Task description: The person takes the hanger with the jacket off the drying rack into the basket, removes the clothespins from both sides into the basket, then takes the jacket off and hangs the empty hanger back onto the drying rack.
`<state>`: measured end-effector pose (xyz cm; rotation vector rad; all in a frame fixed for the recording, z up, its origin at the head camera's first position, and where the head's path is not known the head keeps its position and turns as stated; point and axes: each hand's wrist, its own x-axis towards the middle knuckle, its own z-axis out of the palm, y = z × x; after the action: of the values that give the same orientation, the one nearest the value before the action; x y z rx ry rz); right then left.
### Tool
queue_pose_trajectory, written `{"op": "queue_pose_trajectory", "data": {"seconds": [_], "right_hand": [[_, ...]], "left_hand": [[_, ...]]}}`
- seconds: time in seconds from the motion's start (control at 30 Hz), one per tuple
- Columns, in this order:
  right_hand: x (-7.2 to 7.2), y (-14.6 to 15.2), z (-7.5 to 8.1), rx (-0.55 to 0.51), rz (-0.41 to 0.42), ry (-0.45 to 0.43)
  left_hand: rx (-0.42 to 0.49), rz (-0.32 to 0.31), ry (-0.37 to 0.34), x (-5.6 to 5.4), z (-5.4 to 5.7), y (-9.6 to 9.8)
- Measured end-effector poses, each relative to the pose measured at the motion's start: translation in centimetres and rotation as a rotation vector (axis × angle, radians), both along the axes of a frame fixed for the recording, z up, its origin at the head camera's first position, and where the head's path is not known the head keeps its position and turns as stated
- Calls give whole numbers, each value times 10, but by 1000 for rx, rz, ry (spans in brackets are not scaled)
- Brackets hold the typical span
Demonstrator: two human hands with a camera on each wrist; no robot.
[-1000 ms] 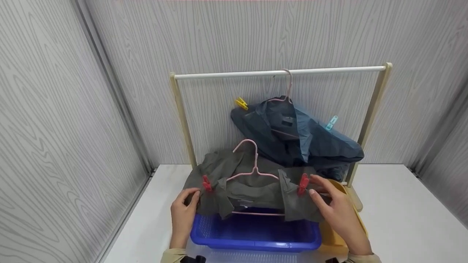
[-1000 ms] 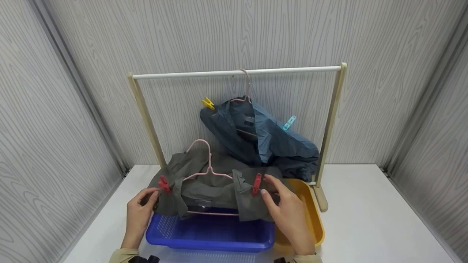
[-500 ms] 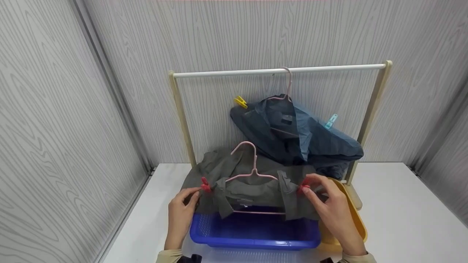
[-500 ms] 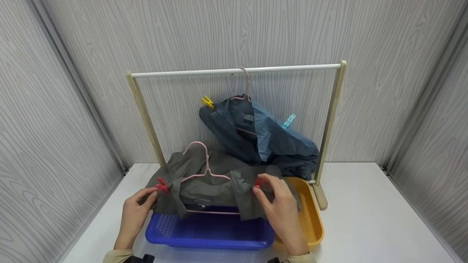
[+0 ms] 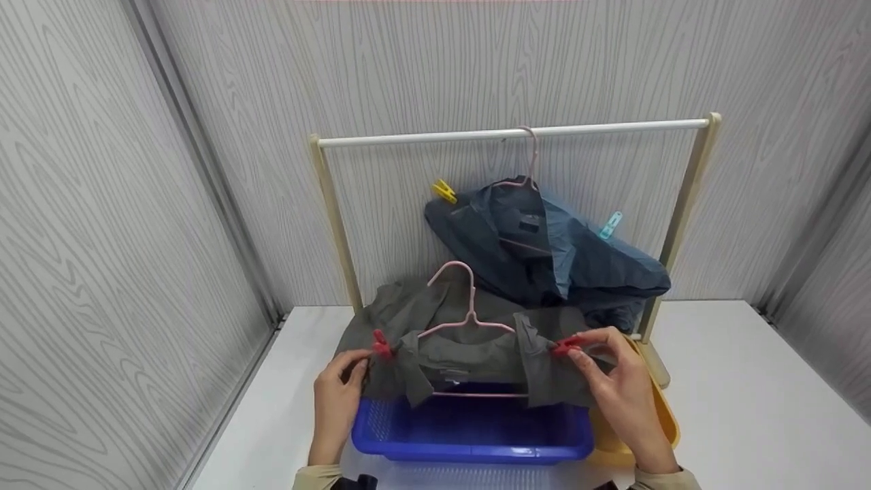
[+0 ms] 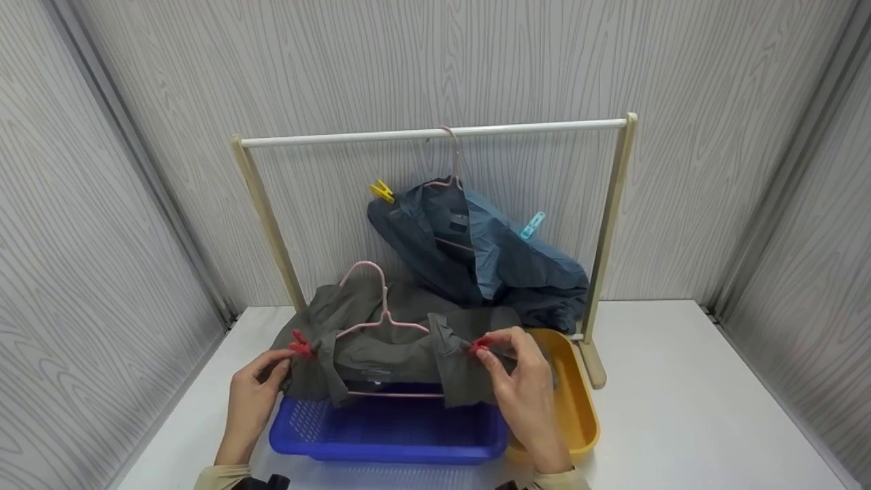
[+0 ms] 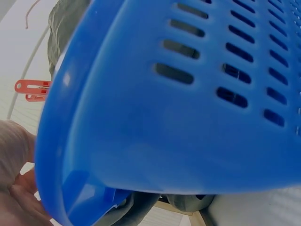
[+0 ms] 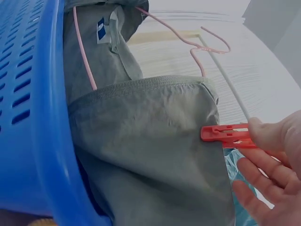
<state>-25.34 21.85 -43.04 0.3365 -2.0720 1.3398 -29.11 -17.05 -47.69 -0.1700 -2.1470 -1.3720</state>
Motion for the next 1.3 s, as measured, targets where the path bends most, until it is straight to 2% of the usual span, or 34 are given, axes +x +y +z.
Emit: {"op": "queue_pose_trajectory", "data": {"seconds": [0.23, 0.47, 0.73, 1.03, 1.2, 1.3], "right_hand": [[0, 2, 3, -28, -11, 6], [3, 9, 6, -30, -1, 60], [14, 25, 15, 55, 4, -28], [23, 50, 20, 94, -163, -64], [16, 67, 14, 122, -232, -104], [10, 76, 7, 159, -236, -128]], "left_hand": [[2, -16, -1, 0, 3, 1], [-14, -3, -1, 1, 2, 1], [-3, 0, -2, 2, 0, 2], [-21, 5, -18, 2, 0, 4], [-15, 0, 0, 2, 0, 3], [-11, -6, 15, 2, 1, 3]]}}
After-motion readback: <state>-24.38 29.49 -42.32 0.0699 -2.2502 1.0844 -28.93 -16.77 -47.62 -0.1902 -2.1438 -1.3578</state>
